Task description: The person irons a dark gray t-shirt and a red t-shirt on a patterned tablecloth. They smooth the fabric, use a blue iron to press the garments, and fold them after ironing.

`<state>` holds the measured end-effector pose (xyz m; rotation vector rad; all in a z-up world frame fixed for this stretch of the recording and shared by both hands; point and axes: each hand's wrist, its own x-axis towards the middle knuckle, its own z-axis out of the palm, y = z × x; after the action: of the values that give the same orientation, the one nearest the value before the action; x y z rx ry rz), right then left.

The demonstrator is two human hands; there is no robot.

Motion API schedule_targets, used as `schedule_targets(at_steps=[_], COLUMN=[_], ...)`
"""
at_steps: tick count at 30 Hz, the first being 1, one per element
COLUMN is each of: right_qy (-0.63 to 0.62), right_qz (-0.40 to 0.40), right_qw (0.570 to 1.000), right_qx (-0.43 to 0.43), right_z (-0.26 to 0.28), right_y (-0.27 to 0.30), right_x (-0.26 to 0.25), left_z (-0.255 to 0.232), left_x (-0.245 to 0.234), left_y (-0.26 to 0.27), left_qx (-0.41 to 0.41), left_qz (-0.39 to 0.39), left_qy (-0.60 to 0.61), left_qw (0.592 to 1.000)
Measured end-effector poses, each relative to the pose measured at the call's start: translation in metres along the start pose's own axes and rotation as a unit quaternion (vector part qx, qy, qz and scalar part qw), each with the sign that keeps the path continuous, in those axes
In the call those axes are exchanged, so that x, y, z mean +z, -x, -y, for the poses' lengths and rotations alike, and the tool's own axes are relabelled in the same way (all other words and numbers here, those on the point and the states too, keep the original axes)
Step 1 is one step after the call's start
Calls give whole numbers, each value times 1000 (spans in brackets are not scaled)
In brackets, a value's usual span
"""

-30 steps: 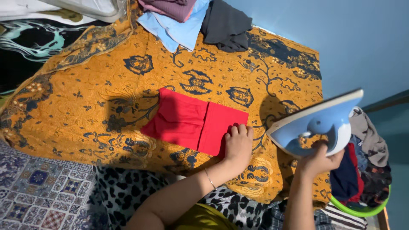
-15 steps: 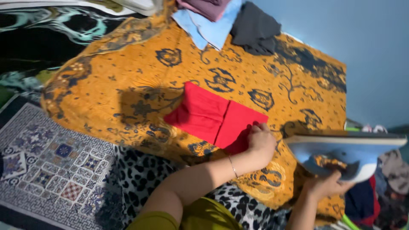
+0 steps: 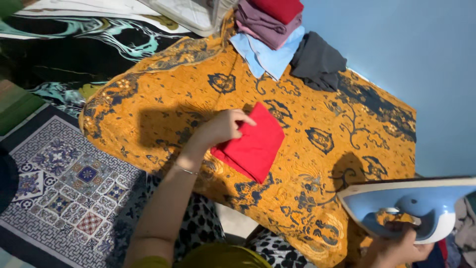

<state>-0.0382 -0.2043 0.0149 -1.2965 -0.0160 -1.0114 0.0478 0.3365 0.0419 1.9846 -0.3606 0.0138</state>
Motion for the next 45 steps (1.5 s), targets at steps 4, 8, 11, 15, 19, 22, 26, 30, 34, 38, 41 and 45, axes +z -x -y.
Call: schedule_targets(at_steps=[4,8,11,15,19,22,26,30,34,38,41,45], right_qy=[89,269,442,460,455,504,525,566,574,557,562,569], right_qz=[116,299,411,551,603,598,577,552,536,545,541,534], right_qw=[989,914,797,696,648,615,622,613,617,626,625,625], right_qx=[20,45,24,-10,-100,-100,-63,11,48,-22,-18,-9], right_z=[43,82,89,91,79,62,52,57,59,54,52,51], right_y=[0,-20,-16,7,30,36,23,17,18,17,17,19], right_x=[51,123,200,294,351,366,360,345,337,330,324,318], left_z=[18,28,32,30,18,6,-4,-17,-19,-4,13,35], left_x=[-13,-11,-10,1,36,67,69,65,70,75,72,50], left_y=[10,14,15,28,49,53,62,48,24,14,16,9], left_qx=[-55,-124,-125,-174,311,-86,-32,-70,-50,-33,-25,-50], left_qz=[3,23,8,-96,-360,-164,-198,-170,-171,-188,-229,-279], left_qy=[20,9,-2,-16,69,-182,-247,-308,-219,-234,-197,-139], left_qw=[998,992,992,980,877,966,948,934,959,953,953,949])
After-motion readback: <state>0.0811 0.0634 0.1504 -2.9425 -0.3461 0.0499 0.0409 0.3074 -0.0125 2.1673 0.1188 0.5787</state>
